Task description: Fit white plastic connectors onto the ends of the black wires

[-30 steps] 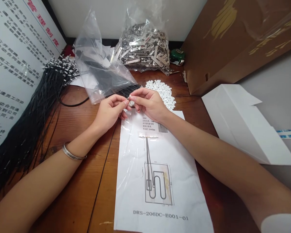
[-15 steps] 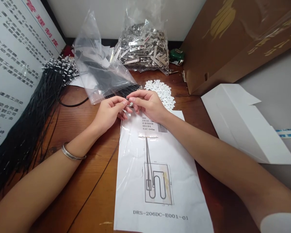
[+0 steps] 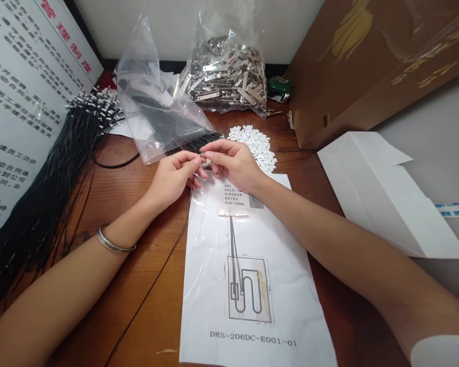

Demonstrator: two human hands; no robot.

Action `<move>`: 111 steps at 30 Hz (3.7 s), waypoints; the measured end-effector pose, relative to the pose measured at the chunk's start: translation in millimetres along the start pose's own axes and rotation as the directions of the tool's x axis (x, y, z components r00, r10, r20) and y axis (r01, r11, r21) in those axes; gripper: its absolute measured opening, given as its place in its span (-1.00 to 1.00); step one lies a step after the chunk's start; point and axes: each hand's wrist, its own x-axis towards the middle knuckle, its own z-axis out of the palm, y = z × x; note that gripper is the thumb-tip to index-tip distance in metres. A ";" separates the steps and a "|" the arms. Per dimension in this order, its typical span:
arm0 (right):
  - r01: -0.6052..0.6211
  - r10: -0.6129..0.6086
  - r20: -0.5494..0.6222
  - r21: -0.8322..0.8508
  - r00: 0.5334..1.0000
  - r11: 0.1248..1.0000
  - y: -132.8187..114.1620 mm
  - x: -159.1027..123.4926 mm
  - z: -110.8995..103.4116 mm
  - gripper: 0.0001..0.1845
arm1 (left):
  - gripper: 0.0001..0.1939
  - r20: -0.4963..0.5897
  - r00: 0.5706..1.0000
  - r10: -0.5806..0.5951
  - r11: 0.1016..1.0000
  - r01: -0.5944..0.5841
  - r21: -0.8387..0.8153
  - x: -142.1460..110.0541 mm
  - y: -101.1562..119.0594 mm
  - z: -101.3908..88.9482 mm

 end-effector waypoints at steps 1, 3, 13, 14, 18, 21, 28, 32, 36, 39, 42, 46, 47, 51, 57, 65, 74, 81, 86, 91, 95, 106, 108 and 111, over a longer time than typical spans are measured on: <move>-0.004 0.004 -0.013 0.007 1.000 1.000 0.4 0.3 -0.2 -0.68 | -0.90 0.000 1.000 -0.002 1.000 0.002 -0.001 0.2 0.0 0.3; -0.010 0.011 -0.034 0.028 0.999 1.000 1.4 1.1 -0.7 -0.62 | -0.92 -0.004 1.000 -0.008 1.000 0.008 -0.008 0.5 0.4 0.9; 0.023 -0.022 -0.037 0.011 0.999 1.000 2.3 1.5 -0.8 -0.72 | -0.87 0.018 1.000 0.023 0.999 -0.024 0.027 0.2 -1.2 1.3; 0.019 -0.019 -0.039 0.002 0.999 1.000 2.3 1.2 -0.8 -0.71 | -0.87 0.023 0.999 0.027 0.999 -0.028 0.037 0.0 -1.7 1.5; 0.014 -0.014 -0.041 -0.014 0.999 1.000 2.8 0.9 -1.2 -0.71 | -0.85 0.035 0.998 0.044 0.998 -0.046 0.052 -0.5 -3.4 1.8; 0.022 -0.023 -0.038 -0.009 0.999 1.000 3.0 0.8 -1.3 -0.72 | -0.85 0.028 0.998 0.054 0.998 -0.055 0.039 -0.8 -4.0 1.4; 0.016 -0.016 -0.008 -0.044 1.000 0.999 0.5 -0.7 -1.7 -0.71 | -0.82 0.050 0.995 0.090 0.995 -0.092 0.041 -0.8 -6.4 0.1; 0.015 -0.014 0.031 -0.018 0.999 1.000 -0.2 -1.1 -3.4 -0.75 | -0.83 0.042 0.995 0.089 0.995 -0.091 0.035 -0.4 -6.6 0.2; 0.013 -0.012 0.032 -0.021 0.999 1.000 -0.2 -1.1 -3.2 -0.76 | -0.85 0.043 0.995 0.086 0.996 -0.087 0.036 -1.1 -5.3 0.4; 0.008 -0.007 0.022 -0.033 1.000 0.999 0.2 -0.7 -2.5 -0.73 | -0.85 0.035 0.996 0.077 0.996 -0.079 0.043 -1.5 -4.6 0.9; 0.011 -0.010 0.021 -0.037 1.000 0.999 0.6 -0.3 -2.2 -0.72 | -0.84 0.034 0.996 0.084 0.996 -0.085 0.038 -1.5 -4.7 1.2; 0.010 -0.009 0.021 -0.040 1.000 0.999 1.2 -0.1 -2.5 -0.73 | -0.84 0.033 0.996 0.088 0.995 -0.089 0.040 -1.6 -4.5 1.6; 0.009 -0.008 0.020 -0.040 1.000 0.999 1.3 -0.2 -2.7 -0.73 | -0.84 0.032 0.996 0.086 0.995 -0.088 0.041 -1.7 -4.4 1.7; 0.019 -0.019 0.020 -0.032 1.000 0.999 1.6 -0.4 -2.6 -0.74 | -0.85 0.029 0.997 0.077 0.996 -0.078 0.041 -1.9 -3.7 2.1; 0.051 -0.050 0.019 -0.061 0.999 0.997 0.7 -1.1 -1.0 -0.73 | -0.84 0.032 0.997 0.073 0.996 -0.074 0.041 -2.0 -2.9 1.5; 0.064 -0.064 0.016 -0.040 0.998 0.997 0.8 -1.6 -1.2 -0.75 | -0.86 -0.004 0.998 0.068 0.997 -0.068 0.028 -1.3 -2.7 2.0; 0.047 -0.047 0.011 0.005 0.999 0.999 0.0 -1.0 0.3 -0.73 | -0.91 -0.042 0.998 0.036 0.999 -0.035 0.025 -1.5 2.9 4.4; 0.040 -0.040 0.000 0.032 0.999 0.999 0.6 0.0 0.3 -0.72 | -0.85 -0.041 0.998 0.052 0.998 -0.050 0.047 0.4 -4.0 2.2; 0.055 -0.055 0.008 0.040 0.998 0.998 -0.4 0.2 1.4 -0.72 | -0.82 -0.034 0.997 0.063 0.998 -0.062 0.010 1.0 -5.2 1.4; 0.053 -0.054 0.002 0.049 0.999 0.997 1.3 1.0 -0.1 -0.73 | -0.85 -0.043 0.999 0.008 0.999 -0.010 -0.040 1.3 -1.2 1.0; 0.046 -0.046 0.004 0.040 0.999 0.998 1.6 1.2 -0.5 -0.73 | -0.86 -0.028 1.000 -0.006 0.998 0.004 -0.057 1.8 -0.8 0.0; 0.042 -0.042 -0.001 0.045 0.999 0.998 -0.4 -0.3 0.6 -0.73 | -0.70 -0.039 0.999 0.035 0.999 -0.035 0.012 -0.1 -3.5 0.3; 0.041 -0.041 -0.005 0.048 0.999 0.998 0.1 0.1 0.4 -0.73 | -0.71 -0.041 0.998 0.039 0.999 -0.039 0.006 -0.3 -3.5 0.8; 0.045 -0.045 -0.008 0.061 0.999 0.997 0.7 0.6 0.5 -0.73 | -0.74 -0.045 0.999 0.025 1.000 -0.025 -0.005 -0.5 -2.2 2.3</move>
